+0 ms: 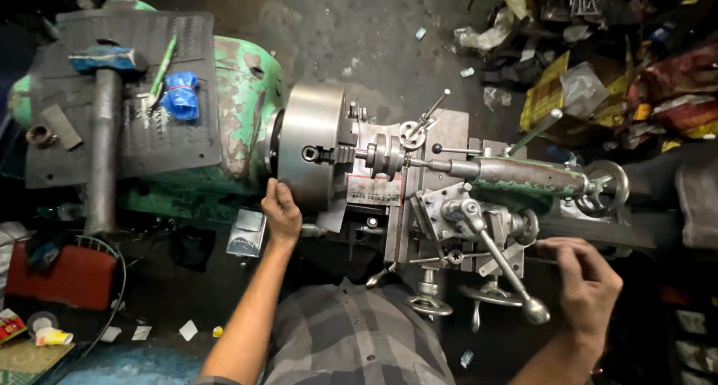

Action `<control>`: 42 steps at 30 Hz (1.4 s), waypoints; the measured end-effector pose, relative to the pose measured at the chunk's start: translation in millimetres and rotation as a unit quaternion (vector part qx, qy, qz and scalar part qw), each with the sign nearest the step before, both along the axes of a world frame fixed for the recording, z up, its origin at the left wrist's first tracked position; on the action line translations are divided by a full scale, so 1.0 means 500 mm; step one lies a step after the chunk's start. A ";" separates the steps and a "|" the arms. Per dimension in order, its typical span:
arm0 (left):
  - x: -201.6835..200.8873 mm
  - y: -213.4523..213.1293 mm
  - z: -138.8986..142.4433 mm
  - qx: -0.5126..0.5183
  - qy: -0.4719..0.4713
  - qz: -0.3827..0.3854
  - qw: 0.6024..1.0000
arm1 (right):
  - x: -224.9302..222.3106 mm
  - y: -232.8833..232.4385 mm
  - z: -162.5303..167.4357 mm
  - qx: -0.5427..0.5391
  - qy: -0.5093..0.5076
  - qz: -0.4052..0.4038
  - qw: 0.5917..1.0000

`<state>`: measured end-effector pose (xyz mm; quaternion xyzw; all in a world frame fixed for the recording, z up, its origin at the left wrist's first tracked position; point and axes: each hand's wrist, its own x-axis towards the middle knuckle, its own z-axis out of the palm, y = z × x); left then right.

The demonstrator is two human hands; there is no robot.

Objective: The person stands at a lathe in a machine shop and fits a metal workpiece into the chuck, tightening it and turning the machine controls. They use a chuck key and a mallet to seat the part, then operate the lathe handles while the spindle runs.

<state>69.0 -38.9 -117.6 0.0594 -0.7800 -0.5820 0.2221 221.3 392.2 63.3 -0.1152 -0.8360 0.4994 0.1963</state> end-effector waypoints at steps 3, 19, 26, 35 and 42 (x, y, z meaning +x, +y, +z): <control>0.047 -0.017 0.089 -0.107 -0.017 -0.027 0.994 | 0.019 -0.042 0.049 0.039 -0.042 0.006 0.998; 0.134 -0.482 0.332 -0.128 -0.179 0.123 0.968 | 0.119 -0.199 0.064 -0.057 0.171 0.009 0.983; 0.081 -0.522 0.353 0.246 -0.252 -0.095 0.931 | 0.097 -0.299 0.063 -0.123 0.101 0.186 0.970; 0.263 -0.196 0.295 0.263 -0.127 -0.235 0.927 | 0.010 -0.460 0.070 -0.142 0.012 0.342 0.929; 0.288 0.063 0.277 0.000 0.097 -0.465 0.880 | -0.068 -0.485 0.106 -0.389 0.062 0.246 0.886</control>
